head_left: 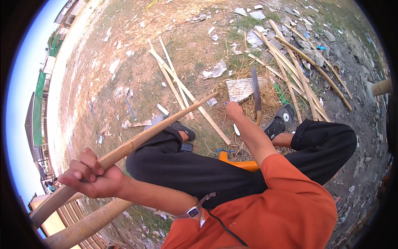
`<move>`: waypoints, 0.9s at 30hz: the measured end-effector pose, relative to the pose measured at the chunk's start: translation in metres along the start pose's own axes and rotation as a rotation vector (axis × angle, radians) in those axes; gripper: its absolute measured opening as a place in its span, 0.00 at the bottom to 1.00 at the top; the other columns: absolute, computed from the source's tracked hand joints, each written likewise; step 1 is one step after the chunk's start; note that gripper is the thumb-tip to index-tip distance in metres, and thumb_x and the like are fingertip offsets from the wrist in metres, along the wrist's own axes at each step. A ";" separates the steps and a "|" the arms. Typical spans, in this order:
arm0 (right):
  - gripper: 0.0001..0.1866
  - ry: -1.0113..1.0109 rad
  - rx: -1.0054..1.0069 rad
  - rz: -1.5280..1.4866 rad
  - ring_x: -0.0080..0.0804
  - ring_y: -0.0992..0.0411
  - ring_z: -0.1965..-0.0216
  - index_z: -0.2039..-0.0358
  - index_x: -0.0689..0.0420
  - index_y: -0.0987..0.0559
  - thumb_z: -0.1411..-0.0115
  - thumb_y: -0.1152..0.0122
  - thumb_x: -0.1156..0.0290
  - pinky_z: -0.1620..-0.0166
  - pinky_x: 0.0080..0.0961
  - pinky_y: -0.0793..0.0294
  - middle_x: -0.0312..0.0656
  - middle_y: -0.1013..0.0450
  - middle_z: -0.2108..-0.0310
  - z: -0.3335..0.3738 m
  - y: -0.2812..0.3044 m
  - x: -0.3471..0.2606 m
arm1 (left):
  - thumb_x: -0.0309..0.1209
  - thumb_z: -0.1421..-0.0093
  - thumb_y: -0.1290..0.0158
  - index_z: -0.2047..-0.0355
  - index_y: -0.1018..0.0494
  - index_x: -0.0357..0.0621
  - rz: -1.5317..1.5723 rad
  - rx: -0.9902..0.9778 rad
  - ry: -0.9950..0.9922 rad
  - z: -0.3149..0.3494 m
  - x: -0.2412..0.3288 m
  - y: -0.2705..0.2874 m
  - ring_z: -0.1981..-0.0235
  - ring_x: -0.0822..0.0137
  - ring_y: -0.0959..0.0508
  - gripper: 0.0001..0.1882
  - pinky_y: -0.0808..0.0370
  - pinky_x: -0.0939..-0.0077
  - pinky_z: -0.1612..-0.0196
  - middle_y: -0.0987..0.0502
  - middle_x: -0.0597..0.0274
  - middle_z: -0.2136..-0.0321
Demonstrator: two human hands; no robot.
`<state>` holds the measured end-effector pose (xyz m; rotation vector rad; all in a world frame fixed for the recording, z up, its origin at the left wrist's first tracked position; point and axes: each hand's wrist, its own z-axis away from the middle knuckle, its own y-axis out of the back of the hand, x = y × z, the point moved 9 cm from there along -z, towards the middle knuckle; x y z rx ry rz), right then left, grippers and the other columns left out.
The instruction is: The person sits on the ground and uses a knife to sharpen the end of a long bamboo stick. They hold the stick with their left hand and carefully shave the wood with the knife in their right hand, rotating the stick to work on different sides.
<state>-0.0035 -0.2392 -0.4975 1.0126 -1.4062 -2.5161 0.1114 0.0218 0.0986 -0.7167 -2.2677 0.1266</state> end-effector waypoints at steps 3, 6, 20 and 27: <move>0.13 -0.059 0.002 -0.067 0.60 0.28 0.68 0.64 0.59 0.29 0.39 0.55 0.62 0.65 0.49 0.28 0.57 0.26 0.71 0.004 0.003 -0.003 | 0.43 0.33 0.63 0.84 0.43 0.53 0.004 -0.045 -0.030 -0.001 0.005 -0.006 0.92 0.81 0.51 0.21 0.54 0.86 0.82 0.51 0.75 0.91; 0.14 0.033 0.081 -0.235 0.61 0.28 0.67 0.63 0.58 0.29 0.39 0.55 0.61 0.64 0.49 0.28 0.58 0.26 0.71 0.063 0.059 -0.075 | 0.44 0.34 0.62 0.83 0.43 0.53 -0.035 0.008 -0.023 0.007 0.003 0.025 0.92 0.81 0.51 0.21 0.54 0.86 0.82 0.51 0.75 0.91; 0.13 0.214 0.084 -0.255 0.61 0.29 0.71 0.65 0.57 0.32 0.39 0.54 0.60 0.67 0.51 0.30 0.59 0.28 0.75 0.049 0.058 -0.077 | 0.43 0.39 0.51 0.85 0.37 0.54 0.362 -0.418 -0.057 0.011 0.011 0.016 0.93 0.84 0.43 0.19 0.53 0.83 0.80 0.41 0.79 0.93; 0.14 0.091 0.088 -0.169 0.62 0.29 0.70 0.65 0.60 0.32 0.39 0.56 0.61 0.65 0.51 0.29 0.60 0.28 0.75 0.025 0.032 -0.050 | 0.43 0.41 0.48 0.85 0.37 0.55 0.501 -0.600 -0.070 0.013 0.013 -0.019 0.94 0.86 0.41 0.18 0.55 0.85 0.79 0.39 0.81 0.94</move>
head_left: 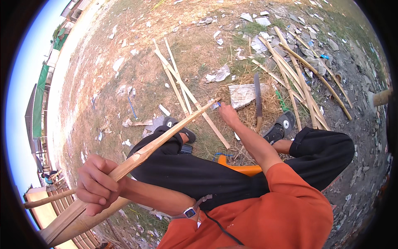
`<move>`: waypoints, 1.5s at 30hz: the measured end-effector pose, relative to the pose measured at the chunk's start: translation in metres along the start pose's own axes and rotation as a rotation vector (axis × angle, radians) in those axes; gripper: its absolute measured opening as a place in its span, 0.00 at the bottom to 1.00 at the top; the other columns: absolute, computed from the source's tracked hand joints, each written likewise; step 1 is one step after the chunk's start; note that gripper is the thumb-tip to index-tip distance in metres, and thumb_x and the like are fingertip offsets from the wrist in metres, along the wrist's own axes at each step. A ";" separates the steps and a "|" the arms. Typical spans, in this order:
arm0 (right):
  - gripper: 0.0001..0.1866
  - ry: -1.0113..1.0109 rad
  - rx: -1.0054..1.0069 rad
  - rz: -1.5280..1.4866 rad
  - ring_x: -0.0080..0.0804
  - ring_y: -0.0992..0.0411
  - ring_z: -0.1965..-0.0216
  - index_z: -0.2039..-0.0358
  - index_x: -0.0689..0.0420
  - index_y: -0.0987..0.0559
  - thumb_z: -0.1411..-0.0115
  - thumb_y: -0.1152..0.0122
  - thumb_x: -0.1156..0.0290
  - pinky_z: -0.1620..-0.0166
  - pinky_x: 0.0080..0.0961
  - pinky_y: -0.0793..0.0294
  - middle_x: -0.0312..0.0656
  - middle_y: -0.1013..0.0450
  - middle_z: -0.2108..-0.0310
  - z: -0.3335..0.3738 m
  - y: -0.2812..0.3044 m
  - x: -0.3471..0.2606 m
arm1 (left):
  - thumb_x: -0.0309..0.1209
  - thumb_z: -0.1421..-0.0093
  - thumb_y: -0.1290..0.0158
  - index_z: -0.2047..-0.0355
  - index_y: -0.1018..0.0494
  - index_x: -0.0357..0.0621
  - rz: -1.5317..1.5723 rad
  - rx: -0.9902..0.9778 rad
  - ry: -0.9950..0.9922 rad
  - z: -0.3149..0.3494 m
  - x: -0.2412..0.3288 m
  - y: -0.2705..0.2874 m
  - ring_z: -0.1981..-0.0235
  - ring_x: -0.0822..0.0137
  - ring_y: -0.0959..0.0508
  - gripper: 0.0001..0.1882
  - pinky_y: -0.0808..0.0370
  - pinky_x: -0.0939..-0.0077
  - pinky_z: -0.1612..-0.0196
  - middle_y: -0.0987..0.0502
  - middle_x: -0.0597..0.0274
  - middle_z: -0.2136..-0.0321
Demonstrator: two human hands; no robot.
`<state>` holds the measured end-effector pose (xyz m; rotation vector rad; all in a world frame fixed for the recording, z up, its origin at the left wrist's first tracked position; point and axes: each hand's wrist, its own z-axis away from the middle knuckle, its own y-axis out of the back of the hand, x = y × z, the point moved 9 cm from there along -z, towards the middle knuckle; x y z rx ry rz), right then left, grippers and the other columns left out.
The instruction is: The person sits on the ground and uses a knife to sharpen the end of a long bamboo stick. They hold the stick with their left hand and carefully shave the wood with the knife in their right hand, rotating the stick to work on different sides.
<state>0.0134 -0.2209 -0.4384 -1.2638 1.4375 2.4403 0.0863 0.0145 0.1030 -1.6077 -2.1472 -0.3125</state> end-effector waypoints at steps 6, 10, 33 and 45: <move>0.15 0.047 -0.050 -0.094 0.62 0.28 0.69 0.64 0.61 0.32 0.38 0.56 0.60 0.64 0.52 0.29 0.61 0.28 0.75 0.026 0.015 -0.046 | 0.42 0.43 0.44 0.87 0.36 0.52 -0.089 0.153 -0.077 0.008 0.013 0.018 0.97 0.86 0.38 0.20 0.64 0.83 0.86 0.36 0.80 0.95; 0.14 -0.047 -0.034 0.019 0.62 0.28 0.68 0.63 0.60 0.32 0.38 0.56 0.61 0.63 0.53 0.29 0.62 0.28 0.75 0.018 0.006 0.006 | 0.41 0.42 0.46 0.86 0.37 0.54 -0.031 0.077 -0.017 0.007 0.007 0.006 0.95 0.86 0.41 0.19 0.54 0.82 0.79 0.38 0.81 0.95; 0.16 0.310 0.122 -0.255 0.62 0.33 0.79 0.67 0.58 0.31 0.35 0.63 0.59 0.73 0.53 0.34 0.59 0.32 0.84 0.071 0.029 -0.073 | 0.39 0.42 0.47 0.88 0.38 0.55 0.004 0.102 0.018 0.010 0.009 0.021 0.95 0.84 0.45 0.19 0.47 0.80 0.73 0.42 0.81 0.95; 0.17 0.240 0.239 -0.233 0.59 0.33 0.80 0.71 0.56 0.33 0.35 0.62 0.57 0.76 0.51 0.37 0.55 0.32 0.84 0.083 0.035 -0.078 | 0.39 0.40 0.49 0.88 0.39 0.52 -0.135 0.177 -0.062 0.013 0.018 0.038 0.97 0.84 0.41 0.21 0.57 0.84 0.88 0.40 0.78 0.96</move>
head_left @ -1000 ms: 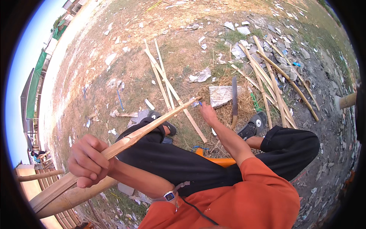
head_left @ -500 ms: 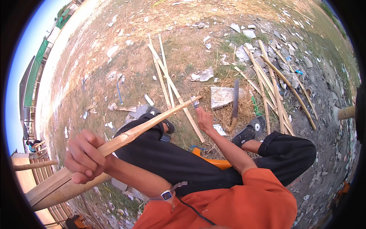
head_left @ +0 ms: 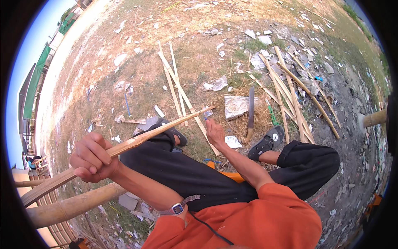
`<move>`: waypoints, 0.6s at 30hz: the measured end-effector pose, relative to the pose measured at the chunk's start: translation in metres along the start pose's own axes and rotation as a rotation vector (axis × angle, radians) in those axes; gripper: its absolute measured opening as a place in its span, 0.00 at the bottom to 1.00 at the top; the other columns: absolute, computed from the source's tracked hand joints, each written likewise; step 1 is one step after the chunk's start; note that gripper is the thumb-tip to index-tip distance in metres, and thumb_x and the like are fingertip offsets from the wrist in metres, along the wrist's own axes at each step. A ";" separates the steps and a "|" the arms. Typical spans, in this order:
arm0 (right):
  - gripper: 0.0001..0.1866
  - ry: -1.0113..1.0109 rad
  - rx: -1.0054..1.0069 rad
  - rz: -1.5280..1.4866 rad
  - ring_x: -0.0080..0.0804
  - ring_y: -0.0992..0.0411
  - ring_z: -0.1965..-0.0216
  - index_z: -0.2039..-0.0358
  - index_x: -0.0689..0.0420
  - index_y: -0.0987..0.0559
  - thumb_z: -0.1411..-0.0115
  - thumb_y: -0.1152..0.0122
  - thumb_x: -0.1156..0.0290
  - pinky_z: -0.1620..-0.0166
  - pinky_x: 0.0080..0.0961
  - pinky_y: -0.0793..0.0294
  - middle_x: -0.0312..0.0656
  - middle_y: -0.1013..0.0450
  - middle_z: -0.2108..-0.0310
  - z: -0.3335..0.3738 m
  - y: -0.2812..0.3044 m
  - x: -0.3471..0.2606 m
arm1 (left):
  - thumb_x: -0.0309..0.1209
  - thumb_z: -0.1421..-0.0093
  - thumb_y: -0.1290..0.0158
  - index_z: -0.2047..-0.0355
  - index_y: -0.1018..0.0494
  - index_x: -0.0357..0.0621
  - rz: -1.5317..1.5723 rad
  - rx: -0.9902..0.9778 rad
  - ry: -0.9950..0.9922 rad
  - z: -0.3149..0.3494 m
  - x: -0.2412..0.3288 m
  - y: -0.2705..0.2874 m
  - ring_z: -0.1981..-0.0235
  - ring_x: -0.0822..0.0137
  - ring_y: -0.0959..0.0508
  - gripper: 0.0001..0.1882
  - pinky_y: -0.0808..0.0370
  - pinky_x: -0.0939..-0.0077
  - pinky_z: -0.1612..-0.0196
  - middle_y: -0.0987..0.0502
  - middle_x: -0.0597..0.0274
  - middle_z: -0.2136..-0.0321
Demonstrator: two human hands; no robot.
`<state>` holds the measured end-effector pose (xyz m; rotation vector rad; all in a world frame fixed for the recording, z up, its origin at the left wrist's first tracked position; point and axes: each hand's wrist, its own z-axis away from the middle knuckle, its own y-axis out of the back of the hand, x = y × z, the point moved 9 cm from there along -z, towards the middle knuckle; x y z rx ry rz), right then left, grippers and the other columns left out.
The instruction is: The person sits on the ground and uses a knife to sharpen the end of a long bamboo stick. They hold the stick with their left hand and carefully shave the wood with the knife in their right hand, rotating the stick to work on different sides.
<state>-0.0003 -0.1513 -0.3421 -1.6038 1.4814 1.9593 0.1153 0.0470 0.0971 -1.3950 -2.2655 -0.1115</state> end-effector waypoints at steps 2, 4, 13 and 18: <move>0.16 -0.009 0.005 -0.013 0.59 0.33 0.80 0.71 0.56 0.33 0.35 0.62 0.57 0.76 0.51 0.37 0.55 0.32 0.85 0.002 0.001 0.003 | 0.39 0.40 0.49 0.88 0.39 0.53 -0.018 0.026 -0.005 0.000 0.000 0.003 0.97 0.84 0.41 0.21 0.57 0.84 0.87 0.40 0.78 0.96; 0.16 -0.010 -0.003 0.028 0.59 0.32 0.81 0.71 0.56 0.33 0.35 0.62 0.58 0.76 0.51 0.36 0.55 0.32 0.85 0.002 0.002 0.004 | 0.38 0.40 0.50 0.87 0.39 0.54 0.032 -0.014 0.037 0.004 -0.003 0.001 0.95 0.84 0.44 0.19 0.53 0.84 0.83 0.42 0.79 0.95; 0.20 -0.145 -0.121 0.294 0.56 0.27 0.76 0.70 0.58 0.30 0.35 0.63 0.55 0.72 0.49 0.28 0.56 0.28 0.81 -0.022 -0.008 0.022 | 0.40 0.40 0.51 0.86 0.39 0.56 0.028 0.006 0.082 0.006 -0.008 0.000 0.92 0.84 0.45 0.18 0.47 0.81 0.74 0.44 0.79 0.93; 0.25 -0.347 -0.169 0.297 0.59 0.28 0.71 0.65 0.61 0.28 0.35 0.66 0.51 0.66 0.51 0.30 0.61 0.27 0.75 -0.028 -0.023 0.088 | 0.40 0.40 0.50 0.86 0.38 0.56 0.031 -0.042 0.058 -0.001 -0.004 -0.013 0.93 0.84 0.44 0.18 0.50 0.83 0.78 0.42 0.79 0.94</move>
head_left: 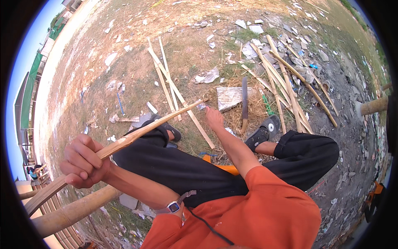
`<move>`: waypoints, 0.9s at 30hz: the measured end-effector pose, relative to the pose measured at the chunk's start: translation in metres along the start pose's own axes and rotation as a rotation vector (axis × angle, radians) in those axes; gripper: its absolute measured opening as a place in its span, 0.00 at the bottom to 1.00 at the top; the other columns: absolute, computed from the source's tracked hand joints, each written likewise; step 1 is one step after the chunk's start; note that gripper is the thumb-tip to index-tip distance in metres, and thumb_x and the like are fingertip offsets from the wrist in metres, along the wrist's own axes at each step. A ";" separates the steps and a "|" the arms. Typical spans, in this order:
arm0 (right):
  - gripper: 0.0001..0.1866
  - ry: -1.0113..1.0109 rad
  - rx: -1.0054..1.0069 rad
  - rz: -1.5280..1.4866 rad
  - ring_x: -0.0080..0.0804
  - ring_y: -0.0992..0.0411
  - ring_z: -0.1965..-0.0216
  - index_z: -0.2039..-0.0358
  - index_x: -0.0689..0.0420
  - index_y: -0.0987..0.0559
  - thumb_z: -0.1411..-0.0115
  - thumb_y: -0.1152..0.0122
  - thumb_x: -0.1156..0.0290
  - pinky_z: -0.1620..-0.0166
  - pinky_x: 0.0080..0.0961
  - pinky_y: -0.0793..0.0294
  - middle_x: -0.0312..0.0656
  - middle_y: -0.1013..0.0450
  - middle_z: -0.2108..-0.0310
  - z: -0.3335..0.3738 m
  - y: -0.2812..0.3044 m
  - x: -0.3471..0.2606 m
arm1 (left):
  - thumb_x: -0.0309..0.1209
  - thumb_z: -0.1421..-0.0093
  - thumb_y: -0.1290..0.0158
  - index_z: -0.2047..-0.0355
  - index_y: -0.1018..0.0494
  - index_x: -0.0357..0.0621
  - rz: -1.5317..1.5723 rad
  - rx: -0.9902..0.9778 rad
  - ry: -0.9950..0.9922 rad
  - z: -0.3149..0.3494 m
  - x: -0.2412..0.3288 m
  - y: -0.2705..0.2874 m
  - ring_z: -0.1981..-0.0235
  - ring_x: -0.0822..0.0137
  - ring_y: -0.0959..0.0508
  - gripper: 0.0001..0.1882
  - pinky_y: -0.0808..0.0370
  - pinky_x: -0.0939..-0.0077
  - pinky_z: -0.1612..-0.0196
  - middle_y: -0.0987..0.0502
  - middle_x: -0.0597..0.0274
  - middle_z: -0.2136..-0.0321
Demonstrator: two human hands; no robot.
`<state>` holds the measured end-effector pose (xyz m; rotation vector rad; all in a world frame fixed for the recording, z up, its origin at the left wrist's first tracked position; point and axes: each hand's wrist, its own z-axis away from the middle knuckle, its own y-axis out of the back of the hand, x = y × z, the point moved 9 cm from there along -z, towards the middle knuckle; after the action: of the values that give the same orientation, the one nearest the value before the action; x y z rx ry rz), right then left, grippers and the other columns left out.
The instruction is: The person sits on the ground and uses a knife to sharpen the end of a long bamboo stick. They hold the stick with their left hand and carefully shave the wood with the knife in their right hand, rotating the stick to work on different sides.
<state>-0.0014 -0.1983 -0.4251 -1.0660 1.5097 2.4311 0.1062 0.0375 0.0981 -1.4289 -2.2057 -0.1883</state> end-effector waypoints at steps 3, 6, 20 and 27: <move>0.26 -0.081 0.012 -0.052 0.60 0.28 0.66 0.62 0.61 0.28 0.35 0.67 0.51 0.62 0.52 0.31 0.63 0.27 0.71 -0.009 0.002 0.014 | 0.38 0.41 0.49 0.87 0.37 0.56 -0.019 0.005 -0.038 -0.007 -0.007 -0.012 0.95 0.86 0.43 0.17 0.56 0.85 0.83 0.41 0.81 0.95; 0.25 -0.026 -0.040 -0.159 0.61 0.30 0.64 0.64 0.59 0.28 0.35 0.67 0.50 0.60 0.55 0.35 0.64 0.29 0.72 0.018 0.012 0.001 | 0.38 0.42 0.48 0.87 0.37 0.57 0.021 0.046 -0.031 0.007 0.000 0.004 0.95 0.87 0.43 0.17 0.56 0.84 0.82 0.41 0.82 0.95; 0.21 0.151 0.131 -0.051 0.58 0.28 0.77 0.69 0.56 0.30 0.36 0.63 0.52 0.72 0.51 0.30 0.57 0.29 0.82 0.019 0.009 -0.039 | 0.39 0.41 0.49 0.87 0.37 0.56 -0.055 0.084 -0.024 0.005 0.002 0.019 0.94 0.86 0.44 0.17 0.57 0.84 0.81 0.42 0.81 0.95; 0.26 -0.110 -0.019 0.072 0.53 0.25 0.69 0.68 0.61 0.24 0.35 0.64 0.52 0.64 0.47 0.27 0.56 0.25 0.74 -0.013 -0.004 0.012 | 0.39 0.40 0.52 0.87 0.37 0.56 0.015 0.002 0.003 0.005 -0.003 0.011 0.93 0.85 0.43 0.18 0.52 0.84 0.79 0.41 0.80 0.94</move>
<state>-0.0022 -0.2106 -0.4390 -0.8798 1.5192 2.5105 0.1152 0.0417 0.0912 -1.4430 -2.1916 -0.1822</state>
